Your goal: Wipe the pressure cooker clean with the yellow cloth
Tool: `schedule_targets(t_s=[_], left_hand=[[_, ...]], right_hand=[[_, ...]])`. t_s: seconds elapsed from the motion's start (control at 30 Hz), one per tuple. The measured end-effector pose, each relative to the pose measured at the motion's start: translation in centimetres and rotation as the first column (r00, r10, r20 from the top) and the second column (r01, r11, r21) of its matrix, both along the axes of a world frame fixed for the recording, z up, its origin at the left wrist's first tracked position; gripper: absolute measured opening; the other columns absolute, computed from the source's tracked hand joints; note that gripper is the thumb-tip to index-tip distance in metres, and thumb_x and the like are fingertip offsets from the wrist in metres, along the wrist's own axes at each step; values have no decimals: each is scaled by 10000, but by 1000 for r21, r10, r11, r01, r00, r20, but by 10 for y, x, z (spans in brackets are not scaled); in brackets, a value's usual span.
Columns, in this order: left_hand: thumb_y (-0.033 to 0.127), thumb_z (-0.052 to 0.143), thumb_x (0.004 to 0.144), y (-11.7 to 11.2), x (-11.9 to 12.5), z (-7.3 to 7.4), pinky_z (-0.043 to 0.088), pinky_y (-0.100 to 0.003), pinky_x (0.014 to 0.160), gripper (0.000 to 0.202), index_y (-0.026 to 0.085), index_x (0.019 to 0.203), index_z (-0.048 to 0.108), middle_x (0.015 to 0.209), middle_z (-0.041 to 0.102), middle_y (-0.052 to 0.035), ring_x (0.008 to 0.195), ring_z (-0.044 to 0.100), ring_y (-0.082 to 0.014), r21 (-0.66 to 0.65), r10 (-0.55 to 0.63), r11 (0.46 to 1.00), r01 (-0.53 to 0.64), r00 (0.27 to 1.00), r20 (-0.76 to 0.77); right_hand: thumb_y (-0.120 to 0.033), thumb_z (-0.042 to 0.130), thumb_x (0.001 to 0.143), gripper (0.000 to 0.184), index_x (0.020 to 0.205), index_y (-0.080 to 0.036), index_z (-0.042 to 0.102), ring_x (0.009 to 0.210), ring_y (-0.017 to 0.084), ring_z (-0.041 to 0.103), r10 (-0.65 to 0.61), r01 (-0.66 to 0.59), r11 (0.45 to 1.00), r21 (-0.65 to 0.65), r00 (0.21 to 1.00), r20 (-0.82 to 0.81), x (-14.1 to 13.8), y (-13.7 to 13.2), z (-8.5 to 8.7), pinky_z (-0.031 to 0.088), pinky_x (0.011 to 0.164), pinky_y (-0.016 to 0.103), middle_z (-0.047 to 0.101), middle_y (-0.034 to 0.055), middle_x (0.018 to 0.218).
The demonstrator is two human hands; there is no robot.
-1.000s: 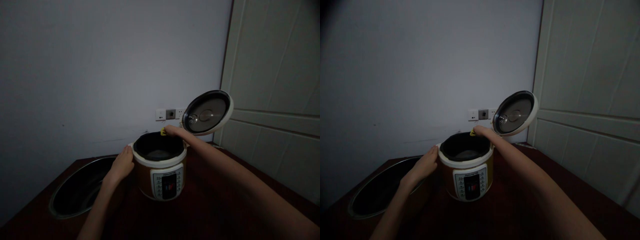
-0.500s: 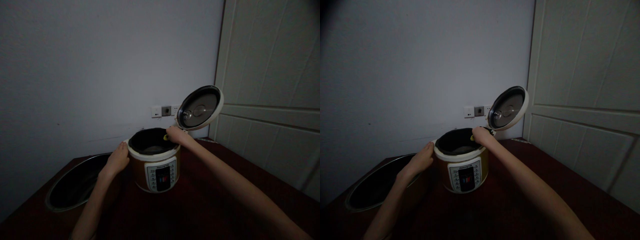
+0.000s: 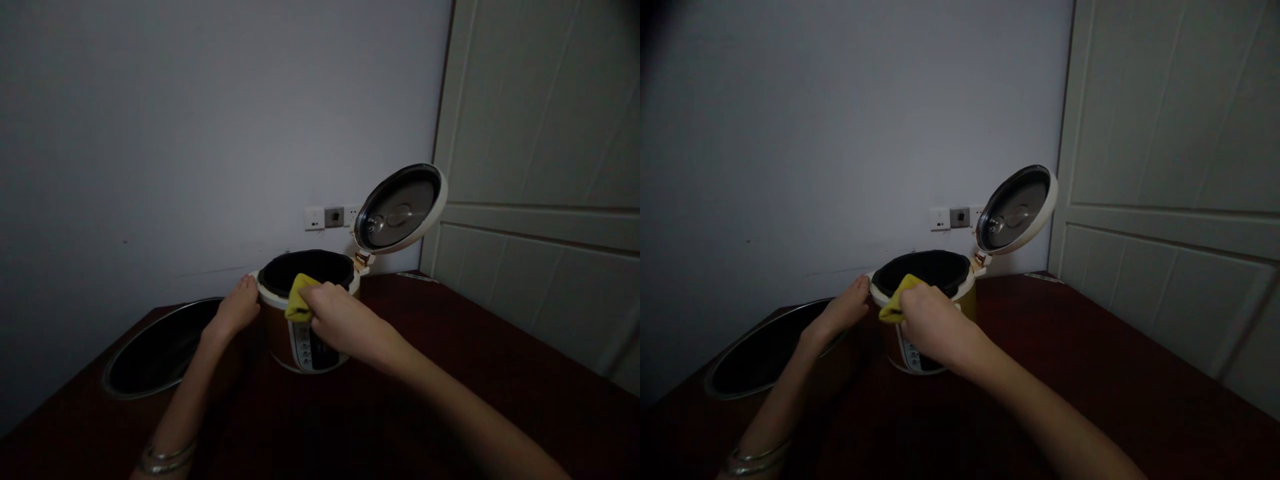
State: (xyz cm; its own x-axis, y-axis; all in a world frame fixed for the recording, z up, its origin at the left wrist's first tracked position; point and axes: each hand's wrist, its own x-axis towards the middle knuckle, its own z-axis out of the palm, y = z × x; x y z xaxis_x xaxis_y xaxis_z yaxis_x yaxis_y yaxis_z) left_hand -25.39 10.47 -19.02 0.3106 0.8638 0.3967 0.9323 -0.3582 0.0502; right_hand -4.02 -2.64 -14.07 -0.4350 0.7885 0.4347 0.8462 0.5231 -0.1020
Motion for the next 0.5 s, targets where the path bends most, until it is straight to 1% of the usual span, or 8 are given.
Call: schedule_targets(t_s=[0.03,0.1,0.17,0.2,0.27,0.37,0.43,0.5], left_hand=[[5,402,687,0,0,0,350,-365,1049,519,21,1202,462,1302,517,-253,1261,471,-264,1,5,1000,-5,1000,-18],[14,408,694,-2,1,1,348,-363,1050,521,24,1212,462,1317,508,-253,1265,468,-263,2,11,1000,-11,998,-54],[11,409,681,-3,1,2,337,-366,1060,547,34,1225,471,1339,498,-246,1281,455,-265,4,2,1000,-2,999,-40],[9,407,674,-4,2,3,334,-368,1064,558,32,1226,479,1347,493,-247,1288,448,-271,2,-3,1000,4,1000,-27],[5,397,663,-6,2,4,336,-371,1064,563,30,1217,497,1341,501,-247,1285,452,-280,8,-12,1000,12,1000,2],[-6,384,658,-8,2,5,365,-364,1041,543,77,1175,528,1268,576,-205,1226,513,-262,32,-47,998,46,999,26],[-8,381,666,-10,2,5,398,-362,1006,501,97,1128,543,1215,606,-193,1175,551,-255,44,-59,997,58,997,40],[-3,370,686,-13,2,5,421,-372,975,448,102,1082,553,1173,620,-193,1130,575,-255,57,-63,997,59,996,67]], right_hand=[[6,432,705,359,945,-119,669,823,201,677,85,-85,996,13,994,-75,1,-1,-3,512,715,269,717,114,903],[29,378,670,522,1088,-151,634,924,175,659,244,-227,969,100,944,-222,7,-1,-11,512,785,265,703,80,1045],[30,344,630,653,1200,-173,590,1048,174,622,331,-266,938,221,876,-351,19,1,-21,501,874,300,657,65,1183],[21,338,614,687,1227,-176,580,1077,182,612,341,-246,932,264,841,-421,26,2,-27,500,896,323,642,63,1212],[-3,341,599,697,1226,-175,593,1064,202,626,323,-160,935,317,754,-572,45,3,-39,516,887,350,655,60,1190],[-34,371,634,627,1192,-163,626,1018,235,653,261,27,936,351,615,-744,73,4,-60,545,837,353,689,56,1114],[-46,404,671,581,1191,-173,630,1057,252,636,240,137,910,390,594,-768,89,5,-75,529,882,372,679,54,1137],[-43,424,687,580,1216,-184,614,1129,256,595,253,185,864,468,645,-721,98,8,-89,480,965,401,637,59,1219]])
